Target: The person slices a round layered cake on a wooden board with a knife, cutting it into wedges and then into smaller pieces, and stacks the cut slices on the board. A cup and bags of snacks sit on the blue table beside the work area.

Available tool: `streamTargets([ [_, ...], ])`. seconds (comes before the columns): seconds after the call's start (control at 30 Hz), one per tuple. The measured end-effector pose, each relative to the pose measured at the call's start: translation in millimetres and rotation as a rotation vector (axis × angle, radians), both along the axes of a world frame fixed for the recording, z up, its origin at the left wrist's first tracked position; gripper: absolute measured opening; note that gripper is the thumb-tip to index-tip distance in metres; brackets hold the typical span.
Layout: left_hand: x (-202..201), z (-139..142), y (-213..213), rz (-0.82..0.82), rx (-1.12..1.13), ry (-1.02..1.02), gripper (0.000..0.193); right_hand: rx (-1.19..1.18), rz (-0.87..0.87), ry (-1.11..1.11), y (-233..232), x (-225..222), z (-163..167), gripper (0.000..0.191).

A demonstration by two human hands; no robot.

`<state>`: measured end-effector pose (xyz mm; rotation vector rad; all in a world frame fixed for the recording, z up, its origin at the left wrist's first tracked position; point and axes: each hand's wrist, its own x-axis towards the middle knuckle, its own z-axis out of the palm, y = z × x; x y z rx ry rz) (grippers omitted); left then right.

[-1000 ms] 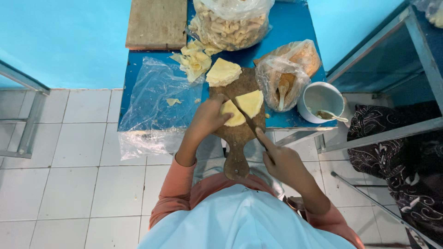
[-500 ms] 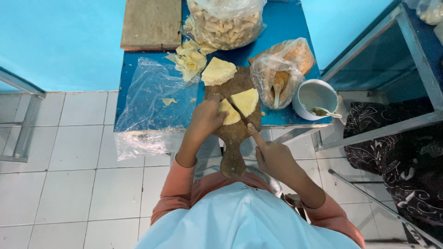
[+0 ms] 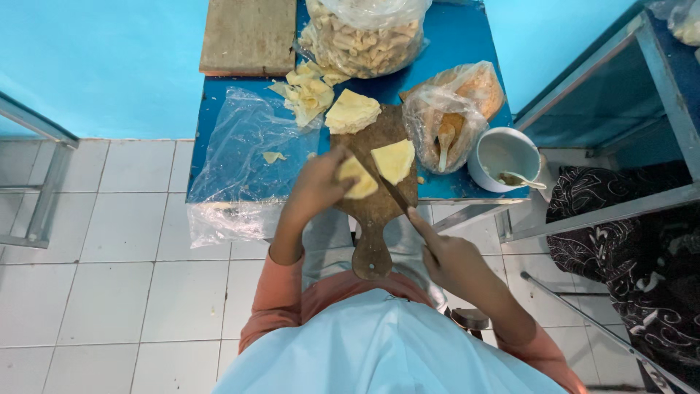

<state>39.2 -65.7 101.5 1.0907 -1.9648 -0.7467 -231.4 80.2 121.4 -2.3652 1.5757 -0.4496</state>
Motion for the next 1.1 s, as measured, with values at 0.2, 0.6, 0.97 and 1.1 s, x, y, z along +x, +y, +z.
streamTargets([
  [0.2,-24,31,-59,0.291,-0.34,0.237,0.044,0.266,-0.095,0.057,10,-25,25,0.076],
  [0.6,-58,35,-110,0.535,-0.227,-0.244,0.048,0.23,-0.069,-0.023,2,-26,18,0.079],
  [0.97,20,12,-5,0.562,-0.28,-0.204,0.027,0.356,-0.138,-0.058,5,-20,35,0.075],
  [1.1,42,-22,39,0.585,-0.134,-0.43,0.038,0.363,-0.1,-0.115,5,-14,37,0.079],
])
